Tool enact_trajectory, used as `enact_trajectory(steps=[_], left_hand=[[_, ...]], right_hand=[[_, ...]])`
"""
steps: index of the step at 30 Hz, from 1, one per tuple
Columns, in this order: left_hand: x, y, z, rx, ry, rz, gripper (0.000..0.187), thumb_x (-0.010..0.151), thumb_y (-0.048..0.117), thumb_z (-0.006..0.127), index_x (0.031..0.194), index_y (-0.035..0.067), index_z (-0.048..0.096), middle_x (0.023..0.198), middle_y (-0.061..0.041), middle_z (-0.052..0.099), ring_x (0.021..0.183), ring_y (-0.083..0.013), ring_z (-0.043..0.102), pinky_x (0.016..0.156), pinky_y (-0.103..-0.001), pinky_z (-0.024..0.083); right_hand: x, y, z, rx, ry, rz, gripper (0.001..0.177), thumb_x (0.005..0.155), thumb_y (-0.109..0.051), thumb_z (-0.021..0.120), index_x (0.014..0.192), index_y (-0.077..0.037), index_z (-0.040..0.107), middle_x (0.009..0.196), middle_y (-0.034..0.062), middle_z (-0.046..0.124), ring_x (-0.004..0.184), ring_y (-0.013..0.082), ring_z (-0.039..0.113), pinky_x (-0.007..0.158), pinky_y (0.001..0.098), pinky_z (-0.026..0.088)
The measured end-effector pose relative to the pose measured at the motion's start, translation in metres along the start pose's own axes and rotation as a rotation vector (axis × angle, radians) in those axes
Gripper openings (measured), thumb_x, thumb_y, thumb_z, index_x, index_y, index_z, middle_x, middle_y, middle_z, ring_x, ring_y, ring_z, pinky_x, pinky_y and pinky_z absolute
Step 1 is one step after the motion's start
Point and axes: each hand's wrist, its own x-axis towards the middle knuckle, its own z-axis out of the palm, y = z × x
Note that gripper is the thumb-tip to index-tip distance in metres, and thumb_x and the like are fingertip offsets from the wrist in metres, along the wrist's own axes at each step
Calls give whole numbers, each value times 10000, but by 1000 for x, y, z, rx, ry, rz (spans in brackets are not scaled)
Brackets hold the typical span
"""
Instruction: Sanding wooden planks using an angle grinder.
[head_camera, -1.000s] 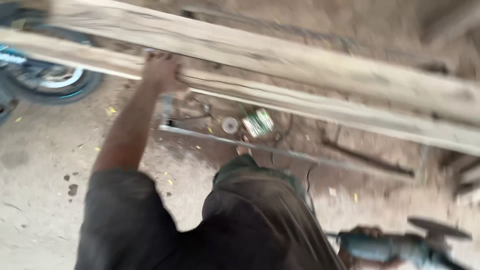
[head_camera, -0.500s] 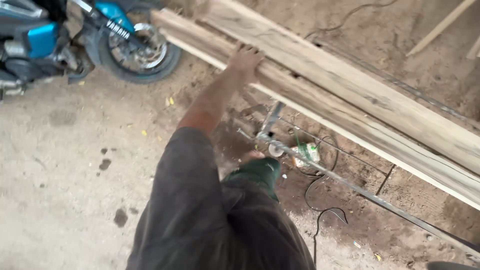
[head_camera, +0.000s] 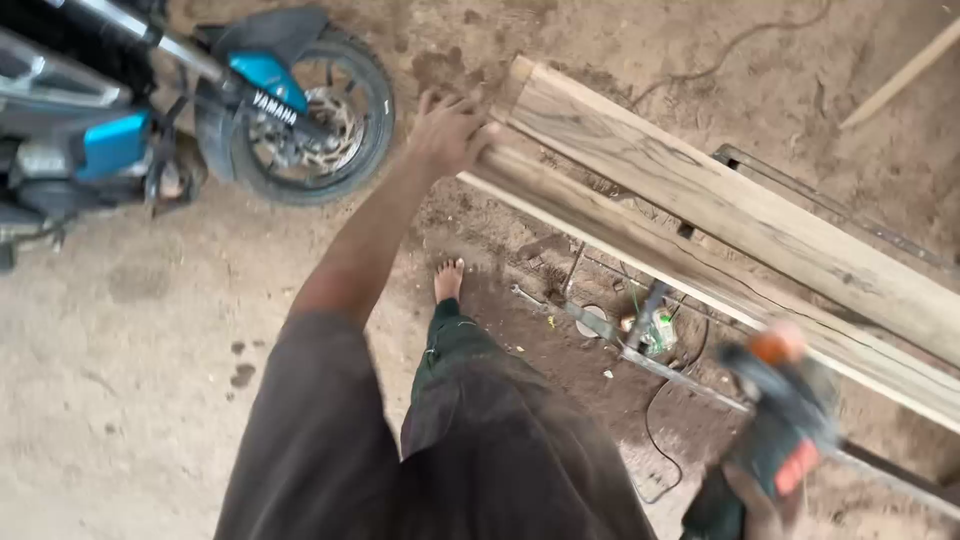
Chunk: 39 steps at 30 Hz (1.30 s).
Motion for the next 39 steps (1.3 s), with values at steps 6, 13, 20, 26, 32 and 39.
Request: enact_trajectory(steps=[6, 13, 20, 26, 32, 39], left_hand=[[-16, -92, 5, -548, -41, -241, 383, 1139, 514, 491, 1180, 205, 713, 1196, -71, 736, 1113, -220, 697, 1096, -500, 557], [-30, -103, 20, -1428, 101, -504, 514, 1043, 504, 369, 1036, 197, 781, 1174, 8, 744, 1160, -194, 609, 1135, -527, 284], [-11, -128, 96, -1639, 232, -553, 468, 1086, 487, 437, 968, 137, 725, 1055, -77, 695, 1011, -194, 597, 1037, -434, 415], [-12, -138, 120, -2134, 160, -510, 478, 1083, 467, 413, 925, 86, 657, 914, -22, 632, 884, -185, 560, 918, -387, 465], [-15, -140, 118, -2209, 165, -436, 602, 1071, 544, 332, 963, 72, 689, 874, -45, 641, 836, -195, 536, 840, -371, 421], [-15, -135, 109, -2181, 163, -357, 603, 1061, 560, 343, 957, 68, 675, 920, -57, 663, 934, -210, 603, 934, -373, 472]], right_hand=[[125, -125, 211, -625, -52, 203, 740, 676, -45, 829, 1358, 12, 545, 1067, 143, 703, 865, 274, 708, 770, 400, 604], [175, -138, 318, -680, -448, 87, 894, 630, -98, 848, 1454, -22, 511, 1112, 115, 717, 931, 207, 707, 835, 373, 593], [196, -161, 421, -572, -765, -27, 919, 671, -150, 873, 1478, -17, 454, 1224, 86, 687, 1053, 174, 687, 914, 344, 573], [223, -165, 478, -815, -795, -87, 1023, 623, -289, 887, 1514, -43, 450, 1227, 93, 693, 1070, 189, 688, 949, 364, 551], [226, -176, 499, -815, -823, -190, 1030, 630, -291, 879, 1532, -32, 454, 1257, 110, 691, 1112, 208, 675, 983, 371, 525], [211, -165, 431, -749, -760, 15, 889, 637, -231, 874, 1438, -28, 547, 1191, 84, 738, 1062, 186, 720, 962, 342, 570]])
